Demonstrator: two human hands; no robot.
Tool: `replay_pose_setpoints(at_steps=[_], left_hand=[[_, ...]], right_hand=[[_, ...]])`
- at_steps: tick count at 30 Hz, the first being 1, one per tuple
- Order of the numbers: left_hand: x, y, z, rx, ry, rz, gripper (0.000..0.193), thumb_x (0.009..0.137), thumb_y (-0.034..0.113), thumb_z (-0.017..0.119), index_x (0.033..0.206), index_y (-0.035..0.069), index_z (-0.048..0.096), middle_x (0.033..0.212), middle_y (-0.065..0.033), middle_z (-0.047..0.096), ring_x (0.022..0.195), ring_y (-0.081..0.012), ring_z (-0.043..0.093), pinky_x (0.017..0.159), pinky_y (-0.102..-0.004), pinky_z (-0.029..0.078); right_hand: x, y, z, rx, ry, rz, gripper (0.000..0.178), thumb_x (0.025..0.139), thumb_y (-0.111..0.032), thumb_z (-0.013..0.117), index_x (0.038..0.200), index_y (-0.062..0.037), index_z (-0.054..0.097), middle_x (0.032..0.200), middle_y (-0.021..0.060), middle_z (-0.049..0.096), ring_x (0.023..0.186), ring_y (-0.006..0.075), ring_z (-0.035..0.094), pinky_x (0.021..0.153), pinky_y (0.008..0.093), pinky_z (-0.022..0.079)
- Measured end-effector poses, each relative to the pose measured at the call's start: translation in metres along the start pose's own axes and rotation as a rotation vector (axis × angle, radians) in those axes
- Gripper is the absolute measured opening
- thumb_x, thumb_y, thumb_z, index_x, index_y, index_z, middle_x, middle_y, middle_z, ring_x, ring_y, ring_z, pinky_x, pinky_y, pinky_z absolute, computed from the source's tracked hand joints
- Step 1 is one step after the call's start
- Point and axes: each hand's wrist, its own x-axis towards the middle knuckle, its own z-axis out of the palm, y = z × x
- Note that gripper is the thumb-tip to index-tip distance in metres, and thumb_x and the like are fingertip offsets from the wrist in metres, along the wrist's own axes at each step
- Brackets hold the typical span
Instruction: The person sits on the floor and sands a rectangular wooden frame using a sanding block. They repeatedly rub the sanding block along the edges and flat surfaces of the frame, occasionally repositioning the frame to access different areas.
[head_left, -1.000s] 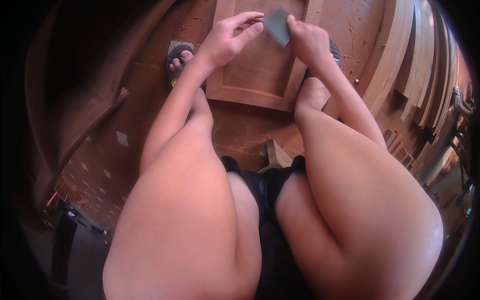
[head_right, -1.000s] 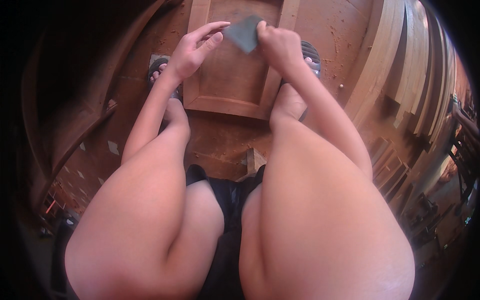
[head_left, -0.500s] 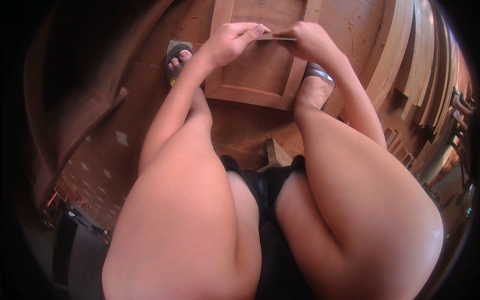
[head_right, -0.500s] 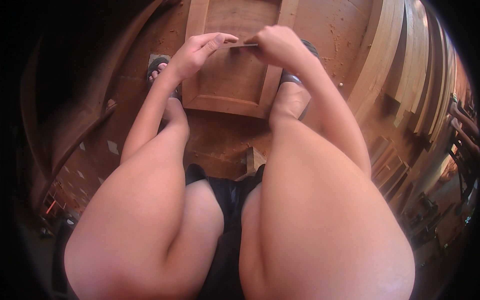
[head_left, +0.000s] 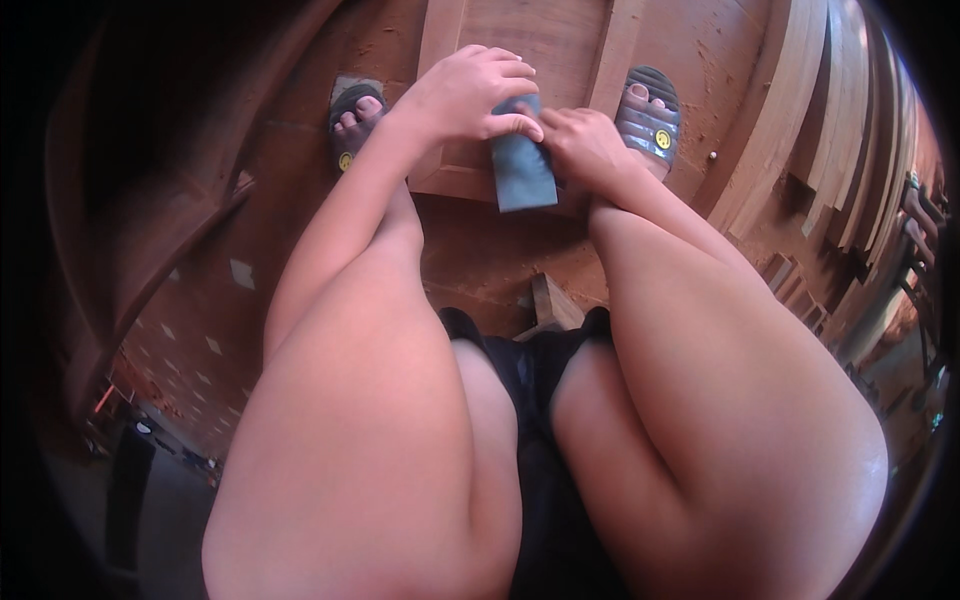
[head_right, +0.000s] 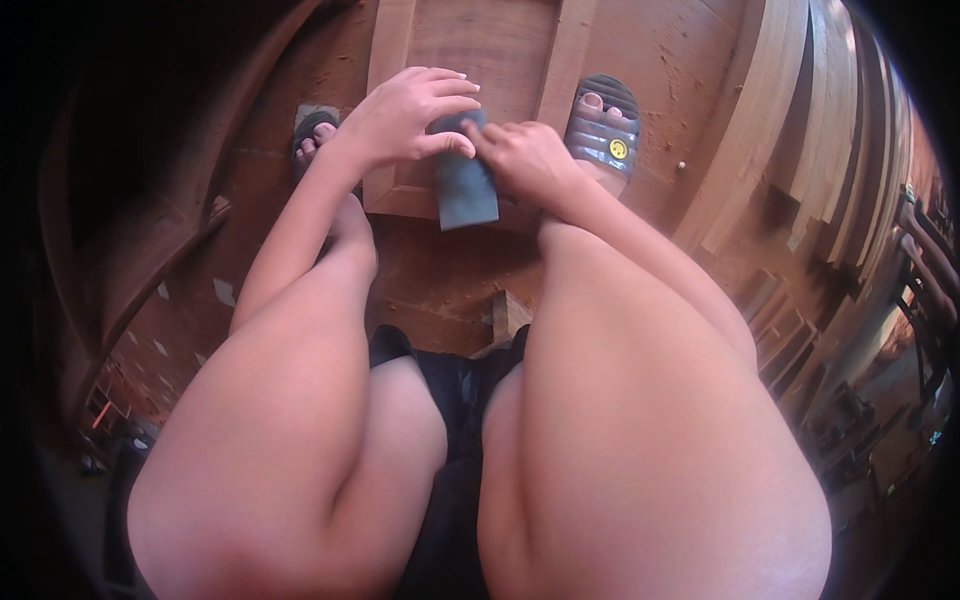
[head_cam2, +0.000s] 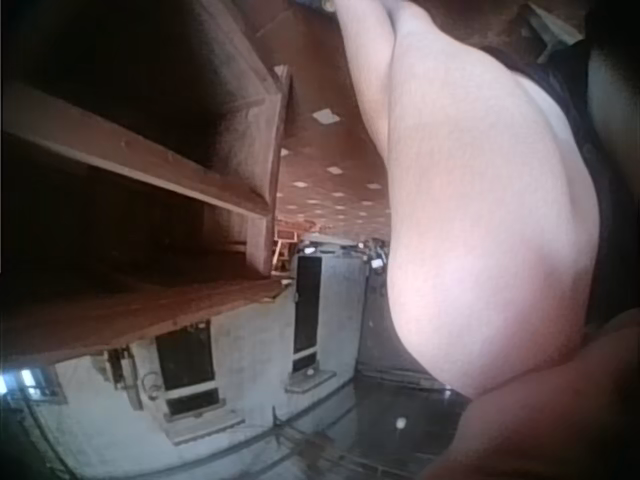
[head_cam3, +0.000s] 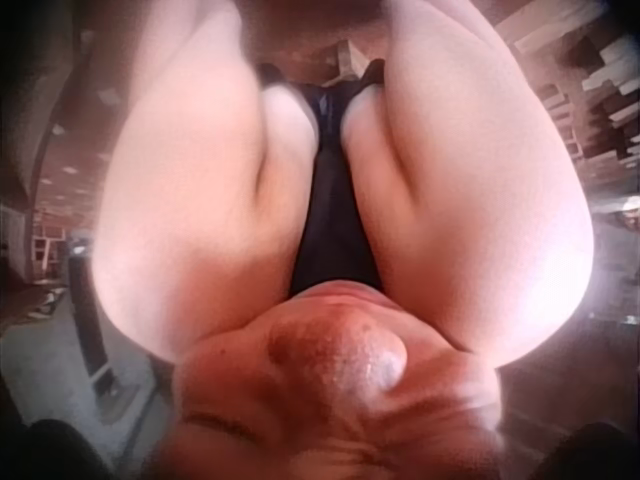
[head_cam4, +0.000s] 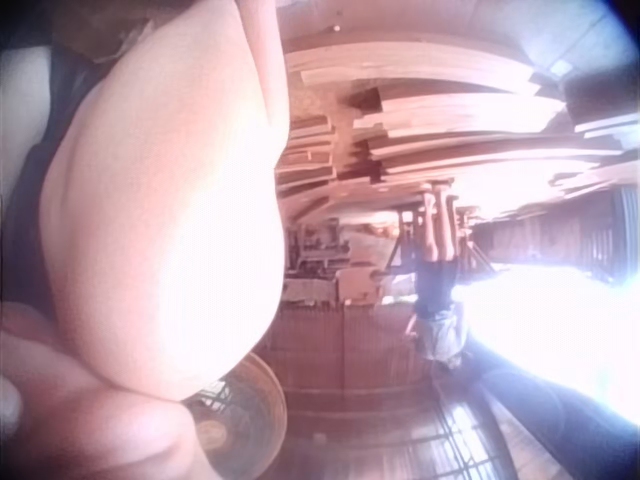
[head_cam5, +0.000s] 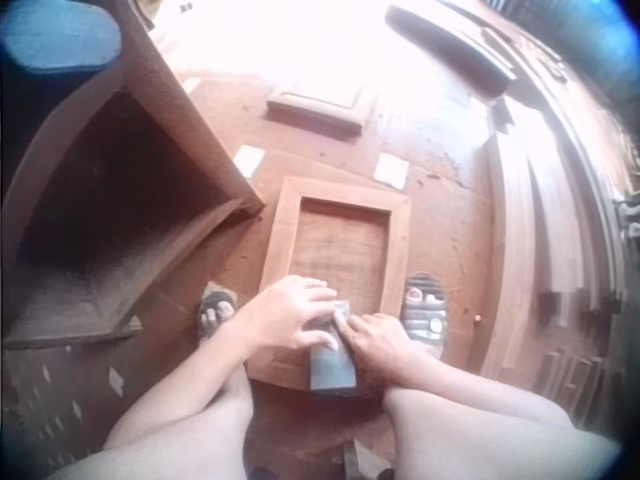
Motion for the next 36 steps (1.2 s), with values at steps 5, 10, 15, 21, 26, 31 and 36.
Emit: replay_pose_setpoints(at_steps=[5, 10, 15, 21, 26, 31, 36], left_hand=[[0.009, 0.0, -0.005, -0.304, 0.052, -0.006, 0.044, 0.099, 0.045, 0.063, 0.114, 0.005, 0.074, 0.124, -0.0138, 0.071, 0.12, -0.0344, 0.063, 0.105, -0.0447, 0.048], [-0.008, -0.013, -0.011, -0.211, 0.228, -0.204, 0.038, 0.103, 0.036, 0.061, 0.121, 0.003, 0.07, 0.119, -0.0147, 0.073, 0.115, -0.0344, 0.066, 0.1, -0.043, 0.052], [-0.003, -0.002, -0.017, -0.287, 0.381, -0.283, 0.041, 0.093, 0.014, 0.067, 0.133, 0.008, 0.064, 0.131, -0.0122, 0.067, 0.125, -0.0326, 0.06, 0.108, -0.0418, 0.048], [0.0, -0.003, -0.011, -0.186, 0.247, -0.055, 0.058, 0.075, 0.003, 0.076, 0.131, 0.011, 0.067, 0.141, -0.0074, 0.063, 0.134, -0.031, 0.055, 0.115, -0.0418, 0.044], [-0.006, -0.003, -0.002, -0.102, 0.19, 0.044, 0.056, 0.066, 0.003, 0.081, 0.121, 0.01, 0.072, 0.132, -0.0075, 0.069, 0.127, -0.0294, 0.06, 0.106, -0.0417, 0.051], [0.005, 0.009, -0.024, -0.364, 0.107, -0.13, 0.029, 0.079, 0.007, 0.08, 0.108, 0.007, 0.077, 0.106, -0.0099, 0.076, 0.099, -0.0309, 0.07, 0.09, -0.0389, 0.055], [0.009, 0.01, -0.017, -0.572, 0.221, -0.2, 0.028, 0.086, 0.001, 0.073, 0.113, 0.007, 0.077, 0.107, -0.0126, 0.077, 0.097, -0.0305, 0.072, 0.086, -0.0377, 0.056]], right_hand=[[0.014, 0.007, -0.025, 0.151, -0.166, -0.18, 0.037, 0.073, -0.01, 0.069, 0.11, -0.0082, 0.067, 0.077, 0.007, 0.068, 0.066, 0.027, 0.069, 0.057, 0.0417, 0.055], [0.036, 0.026, -0.068, 0.034, 0.199, -0.342, 0.047, 0.066, -0.008, 0.07, 0.113, -0.0111, 0.073, 0.082, 0.0055, 0.067, 0.072, 0.0243, 0.067, 0.063, 0.0372, 0.055], [0.043, 0.061, -0.073, -0.242, 0.315, 0.002, 0.06, 0.066, -0.014, 0.077, 0.126, -0.0109, 0.07, 0.092, 0.0014, 0.071, 0.088, 0.0225, 0.068, 0.076, 0.0341, 0.055], [0.046, 0.045, -0.034, -0.388, 0.08, 0.061, 0.049, 0.074, -0.016, 0.07, 0.118, 0.0053, 0.069, 0.09, 0.007, 0.073, 0.099, 0.0232, 0.065, 0.087, 0.0331, 0.051], [0.035, 0.02, -0.028, -0.319, -0.012, 0.048, 0.056, 0.069, -0.011, 0.069, 0.119, 0.0143, 0.064, 0.089, 0.0104, 0.07, 0.099, 0.0253, 0.063, 0.089, 0.0362, 0.052], [0.043, 0.017, -0.063, 0.087, -0.379, 0.187, 0.032, 0.081, -0.021, 0.071, 0.109, -0.0062, 0.075, 0.085, 0.0114, 0.073, 0.089, 0.0289, 0.068, 0.076, 0.0382, 0.056], [0.05, 0.044, -0.06, 0.09, 0.014, 0.035, 0.024, 0.092, -0.025, 0.068, 0.108, -0.0085, 0.076, 0.116, 0.0077, 0.073, 0.101, 0.029, 0.07, 0.079, 0.0414, 0.057]])
